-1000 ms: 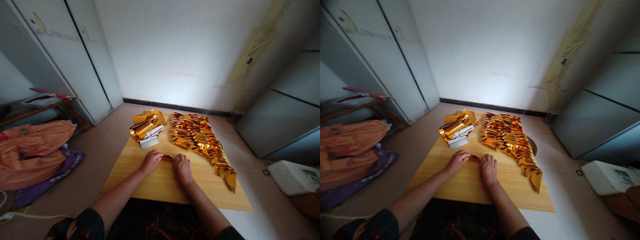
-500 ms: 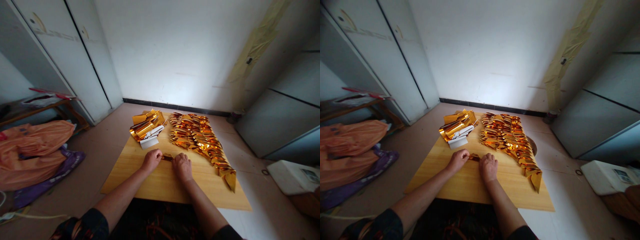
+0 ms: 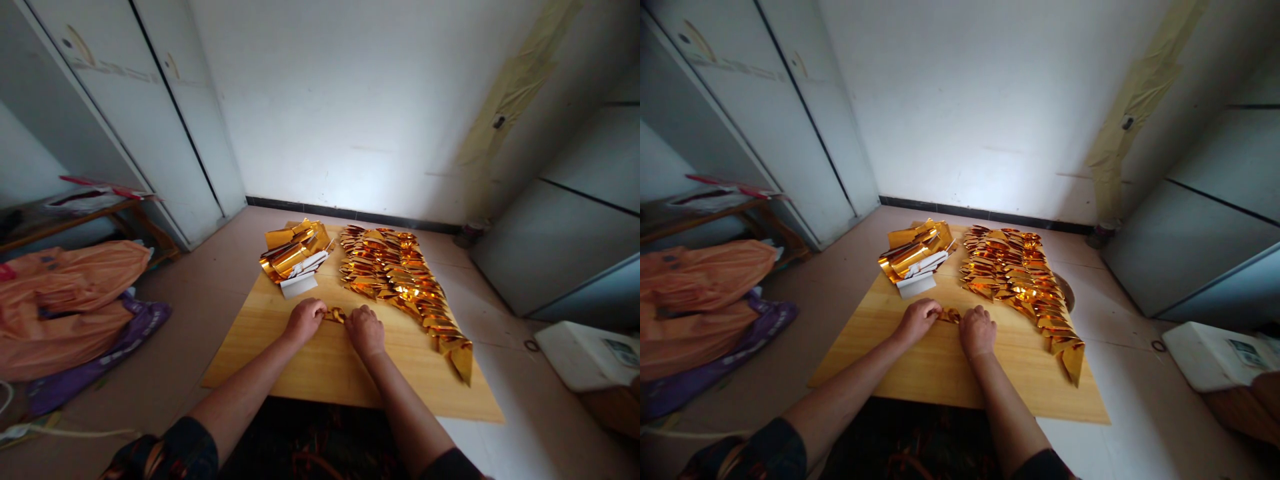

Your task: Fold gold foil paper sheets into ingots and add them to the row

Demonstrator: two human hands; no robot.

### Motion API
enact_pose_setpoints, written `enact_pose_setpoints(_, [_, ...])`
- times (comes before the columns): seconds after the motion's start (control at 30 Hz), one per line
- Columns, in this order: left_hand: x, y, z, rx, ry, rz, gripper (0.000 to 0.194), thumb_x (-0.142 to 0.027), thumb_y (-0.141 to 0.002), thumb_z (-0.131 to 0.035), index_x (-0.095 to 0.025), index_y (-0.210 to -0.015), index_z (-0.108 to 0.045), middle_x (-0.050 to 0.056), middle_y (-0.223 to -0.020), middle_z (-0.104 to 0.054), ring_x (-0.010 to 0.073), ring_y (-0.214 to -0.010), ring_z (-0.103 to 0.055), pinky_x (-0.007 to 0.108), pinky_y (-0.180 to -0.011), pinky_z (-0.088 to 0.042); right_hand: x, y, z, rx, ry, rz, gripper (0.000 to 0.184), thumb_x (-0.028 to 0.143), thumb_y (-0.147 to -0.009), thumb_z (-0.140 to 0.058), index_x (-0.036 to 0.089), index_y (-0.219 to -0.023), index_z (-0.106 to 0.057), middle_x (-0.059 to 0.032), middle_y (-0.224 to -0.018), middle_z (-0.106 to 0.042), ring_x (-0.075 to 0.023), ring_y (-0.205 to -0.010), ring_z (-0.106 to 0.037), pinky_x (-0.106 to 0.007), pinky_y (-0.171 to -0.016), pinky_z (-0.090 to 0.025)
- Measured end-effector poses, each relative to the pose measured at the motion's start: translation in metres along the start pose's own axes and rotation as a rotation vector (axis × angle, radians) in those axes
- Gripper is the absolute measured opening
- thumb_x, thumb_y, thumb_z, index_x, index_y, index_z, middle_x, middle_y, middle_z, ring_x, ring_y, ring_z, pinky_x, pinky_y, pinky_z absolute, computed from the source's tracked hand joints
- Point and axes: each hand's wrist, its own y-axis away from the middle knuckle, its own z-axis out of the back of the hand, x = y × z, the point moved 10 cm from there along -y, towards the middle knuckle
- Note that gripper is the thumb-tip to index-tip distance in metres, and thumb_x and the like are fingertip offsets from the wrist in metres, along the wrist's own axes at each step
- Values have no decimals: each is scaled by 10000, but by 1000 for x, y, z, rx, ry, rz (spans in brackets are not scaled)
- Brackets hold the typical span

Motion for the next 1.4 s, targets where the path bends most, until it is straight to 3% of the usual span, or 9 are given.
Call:
enact_pose_setpoints(0.2, [-1,3,-2,-9,6,-54,295,26,-737,-518,-167,-912,-656,35,-861,-683,154,-828,-609,257,-765,-471,-1,-3,-4,93,8,-36,189,236,-888,-468,164,-868,-642,-92,-967,-604,-183,-903,-581,-256,-680,-403])
enact_pose_setpoints(0.33, [3,9,-1,-35,19,-75,389,44,-692,-540,-161,-1008,-634,25,-832,-664,142,-776,-594,246,-726,-475,-1,1,-3,70,1,-13,183,232,-897,-457,177,-886,-631,-76,-976,-602,-178,-911,-570,-252,-674,-379])
enact_pose_setpoints(0.6, [-11,19,5,-61,35,-222,212,16,-723,-535,-168,-738,-639,11,-732,-641,130,-741,-570,228,-698,-448,3,14,3,-5,-43,151,128,216,-883,-520,216,-854,-644,-38,-957,-602,-159,-933,-528,-236,-699,-336])
enact_pose_setpoints(0.77, [-20,23,7,-18,-12,-275,196,-1,-737,-552,-172,-700,-641,7,-696,-648,129,-705,-567,220,-660,-430,3,19,4,-41,-37,214,129,233,-887,-536,227,-842,-657,-34,-942,-612,-163,-928,-518,-249,-691,-310])
enact_pose_setpoints(1.0, [-19,26,9,-62,-74,-224,124,-106,-805,-573,-188,-801,-667,17,-770,-688,147,-741,-596,252,-709,-442,3,25,10,-54,-31,188,237,338,-927,-489,223,-803,-654,-27,-940,-624,-168,-917,-524,-271,-704,-300])
enact_pose_setpoints(1.2, [-8,19,4,-80,-64,-90,166,-55,-768,-584,-187,-810,-675,19,-796,-702,154,-765,-611,258,-722,-458,-2,16,6,-88,-25,89,233,303,-926,-490,200,-784,-643,-39,-925,-626,-167,-899,-527,-269,-685,-300])
enact_pose_setpoints(1.4, [-4,14,0,-46,-55,-62,166,-59,-762,-595,-182,-819,-691,24,-800,-709,155,-763,-614,259,-715,-461,-1,14,0,-112,7,61,230,318,-927,-489,195,-799,-635,-49,-917,-617,-176,-882,-521,-271,-689,-306])
